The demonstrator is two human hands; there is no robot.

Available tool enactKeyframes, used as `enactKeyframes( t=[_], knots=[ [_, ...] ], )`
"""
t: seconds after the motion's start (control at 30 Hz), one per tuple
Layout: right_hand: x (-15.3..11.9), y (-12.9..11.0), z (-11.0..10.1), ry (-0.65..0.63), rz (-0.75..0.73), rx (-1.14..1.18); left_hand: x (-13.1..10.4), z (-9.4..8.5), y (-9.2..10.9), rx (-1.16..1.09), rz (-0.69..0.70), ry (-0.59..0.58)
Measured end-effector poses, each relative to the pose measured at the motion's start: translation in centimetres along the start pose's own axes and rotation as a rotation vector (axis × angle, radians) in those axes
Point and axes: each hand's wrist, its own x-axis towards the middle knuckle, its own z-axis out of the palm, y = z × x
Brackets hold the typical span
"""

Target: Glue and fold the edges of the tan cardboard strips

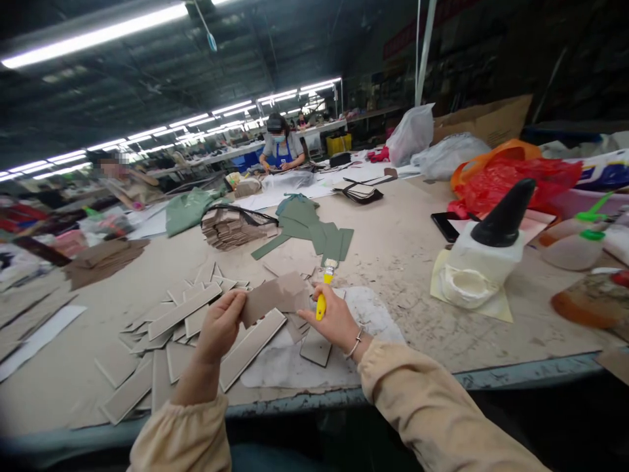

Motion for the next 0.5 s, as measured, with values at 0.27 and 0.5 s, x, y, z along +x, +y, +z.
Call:
enactKeyframes(
  t=[0.27,0.5],
  knots=[
    [0.5,1.1,-0.8,0.175,-0.060,-0.162,0.2,-1.1,0.2,0.039,-0.114,-0.213],
    [-0.4,0.2,-5.1,0.273,-0.190,-0.275,0.4,-0.1,-0.5,0.032,-0.307,-0.322]
  ],
)
